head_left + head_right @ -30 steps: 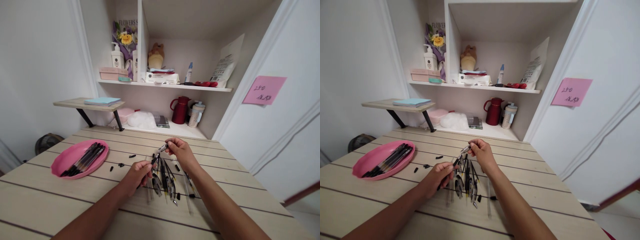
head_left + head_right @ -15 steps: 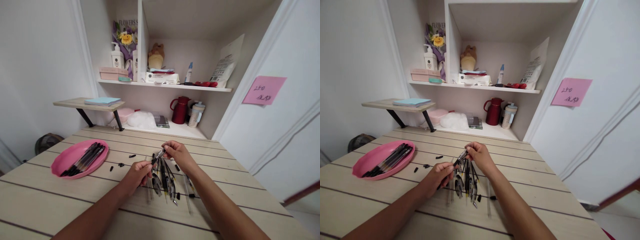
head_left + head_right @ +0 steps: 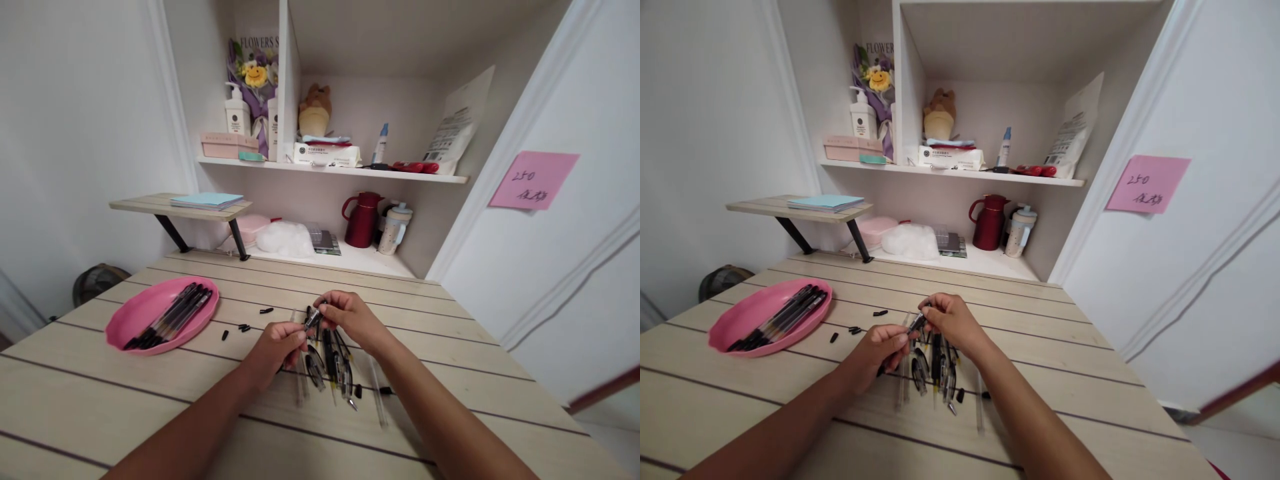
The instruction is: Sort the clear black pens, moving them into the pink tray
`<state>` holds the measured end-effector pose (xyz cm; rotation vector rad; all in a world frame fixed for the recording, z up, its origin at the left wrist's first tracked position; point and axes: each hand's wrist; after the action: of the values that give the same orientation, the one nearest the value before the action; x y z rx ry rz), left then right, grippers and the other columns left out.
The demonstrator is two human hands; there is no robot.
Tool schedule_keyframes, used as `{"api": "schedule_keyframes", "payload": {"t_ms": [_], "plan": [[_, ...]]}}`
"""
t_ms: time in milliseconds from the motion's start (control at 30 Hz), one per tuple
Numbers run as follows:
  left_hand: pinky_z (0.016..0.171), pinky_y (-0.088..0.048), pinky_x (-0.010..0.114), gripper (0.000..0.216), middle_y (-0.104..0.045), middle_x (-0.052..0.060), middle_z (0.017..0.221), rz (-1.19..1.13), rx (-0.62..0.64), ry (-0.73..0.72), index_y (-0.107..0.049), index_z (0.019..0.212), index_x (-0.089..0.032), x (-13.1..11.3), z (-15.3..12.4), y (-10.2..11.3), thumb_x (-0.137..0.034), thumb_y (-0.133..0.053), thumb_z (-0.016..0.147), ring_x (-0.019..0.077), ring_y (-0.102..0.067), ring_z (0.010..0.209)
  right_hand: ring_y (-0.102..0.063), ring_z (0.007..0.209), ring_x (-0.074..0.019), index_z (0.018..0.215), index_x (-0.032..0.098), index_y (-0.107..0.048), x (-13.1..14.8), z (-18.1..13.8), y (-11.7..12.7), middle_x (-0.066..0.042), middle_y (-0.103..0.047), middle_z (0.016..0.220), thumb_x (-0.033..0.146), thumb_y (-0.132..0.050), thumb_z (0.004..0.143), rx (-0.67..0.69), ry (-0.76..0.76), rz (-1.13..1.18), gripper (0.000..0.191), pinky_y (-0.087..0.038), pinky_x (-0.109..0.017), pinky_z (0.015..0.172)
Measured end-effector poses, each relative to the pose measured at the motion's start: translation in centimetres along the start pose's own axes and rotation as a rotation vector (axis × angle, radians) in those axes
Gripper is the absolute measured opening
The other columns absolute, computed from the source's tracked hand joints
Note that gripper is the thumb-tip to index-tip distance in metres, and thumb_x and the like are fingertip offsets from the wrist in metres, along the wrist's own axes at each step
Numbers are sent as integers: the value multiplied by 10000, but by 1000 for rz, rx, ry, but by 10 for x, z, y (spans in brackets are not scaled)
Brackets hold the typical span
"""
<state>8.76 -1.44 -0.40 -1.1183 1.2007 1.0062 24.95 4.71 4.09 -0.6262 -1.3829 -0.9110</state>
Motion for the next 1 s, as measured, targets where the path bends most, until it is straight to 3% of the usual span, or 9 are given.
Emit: {"api": "schedule_keyframes", "payload": {"t_ms": [567, 733, 867, 1000], "plan": [[356, -211, 180, 252, -436, -35, 386, 120, -79, -65, -594, 606, -122, -7, -3, -2, -353, -565, 703, 63, -336, 353, -516, 509, -97, 775, 163, -564, -3, -2, -12, 18, -551, 547, 331, -508, 752, 0, 63, -91, 179, -417, -209, 504], [362, -268, 193, 234, -457, -29, 396, 204, -88, -109, -615, 623, -137, -2, 0, 2, -343, -548, 711, 76, -370, 350, -511, 499, -99, 786, 160, -566, -6, -1, -12, 19, -544, 541, 369, -511, 741, -12, 55, -71, 220, -415, -216, 497], [397, -339, 196, 197, -505, -29, 503, 110, -124, -119, -625, 774, -129, -4, 2, 5, -292, -606, 665, 74, -420, 395, -523, 507, -107, 966, 164, -535, -2, -1, -9, 26, -545, 585, 390, -541, 713, -38, 57, -61, 339, -411, -229, 498], [467, -382, 185, 222, -529, -23, 582, -93, -263, -148, -584, 796, -126, -18, 1, 15, -215, -672, 613, 68, -482, 471, -545, 547, -107, 1035, 153, -504, 7, -3, -2, -28, -587, 740, 426, -534, 708, -136, 13, -23, 426, -416, -237, 512]]}}
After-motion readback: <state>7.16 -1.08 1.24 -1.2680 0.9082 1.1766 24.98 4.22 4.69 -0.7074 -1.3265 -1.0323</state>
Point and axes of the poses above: each hand's wrist, its own z-axis towards the middle knuckle, its own y-axis out of the back of the hand, x = y × z
